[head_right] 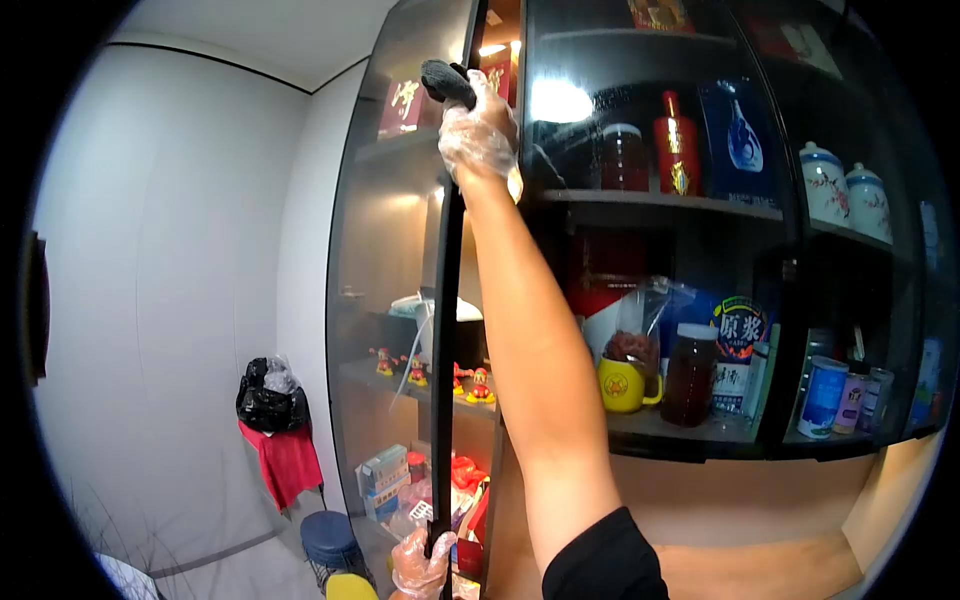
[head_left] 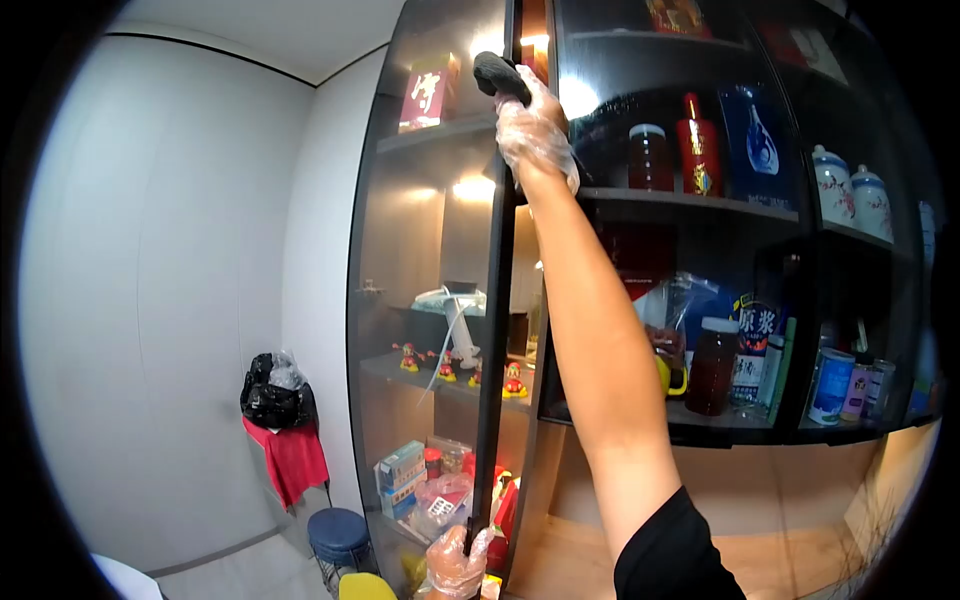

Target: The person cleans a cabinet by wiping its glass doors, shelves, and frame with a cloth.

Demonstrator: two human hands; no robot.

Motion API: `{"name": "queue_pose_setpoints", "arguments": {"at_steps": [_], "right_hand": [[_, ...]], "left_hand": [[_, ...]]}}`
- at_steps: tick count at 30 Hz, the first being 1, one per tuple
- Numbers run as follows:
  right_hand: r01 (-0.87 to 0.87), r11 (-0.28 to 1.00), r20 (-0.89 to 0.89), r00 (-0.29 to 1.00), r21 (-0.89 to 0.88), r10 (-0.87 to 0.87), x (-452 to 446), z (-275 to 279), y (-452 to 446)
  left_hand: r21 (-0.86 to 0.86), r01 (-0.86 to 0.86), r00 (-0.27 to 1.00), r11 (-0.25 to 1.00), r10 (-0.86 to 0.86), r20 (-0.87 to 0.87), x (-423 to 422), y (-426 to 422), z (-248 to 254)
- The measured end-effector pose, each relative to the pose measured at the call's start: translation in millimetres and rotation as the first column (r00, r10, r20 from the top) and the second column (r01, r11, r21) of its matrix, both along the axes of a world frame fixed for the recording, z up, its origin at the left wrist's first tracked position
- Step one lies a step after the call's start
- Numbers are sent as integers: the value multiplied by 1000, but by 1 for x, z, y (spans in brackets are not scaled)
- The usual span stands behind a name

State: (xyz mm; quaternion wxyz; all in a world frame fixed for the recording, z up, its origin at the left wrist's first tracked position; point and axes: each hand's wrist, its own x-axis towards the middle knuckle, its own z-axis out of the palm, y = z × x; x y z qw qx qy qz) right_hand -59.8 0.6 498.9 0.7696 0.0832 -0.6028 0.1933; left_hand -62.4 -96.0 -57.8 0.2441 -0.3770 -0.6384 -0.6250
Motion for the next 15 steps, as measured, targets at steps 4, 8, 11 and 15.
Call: {"name": "queue_pose_setpoints", "arguments": {"at_steps": [4, 8, 11, 15], "right_hand": [[49, 981, -63, 997, 190, -38, 6, -106, 7], [48, 940, -57, 998, 338, -30, 12, -212, 15], [-102, 955, 34, 995, 279, 96, 16, -297, 21], [-257, 953, 204, 953, 161, 222, 31, -407, 25]], "left_hand": [[-134, -16, 1000, 991, 15, -6, -7, 1, -13], [-66, 24, 1000, 998, -23, 7, -1, 4, -7], [-99, -16, 1000, 995, 14, -16, 0, 6, -10], [-149, -13, 996, 989, 0, -89, -3, 5, -10]]}}
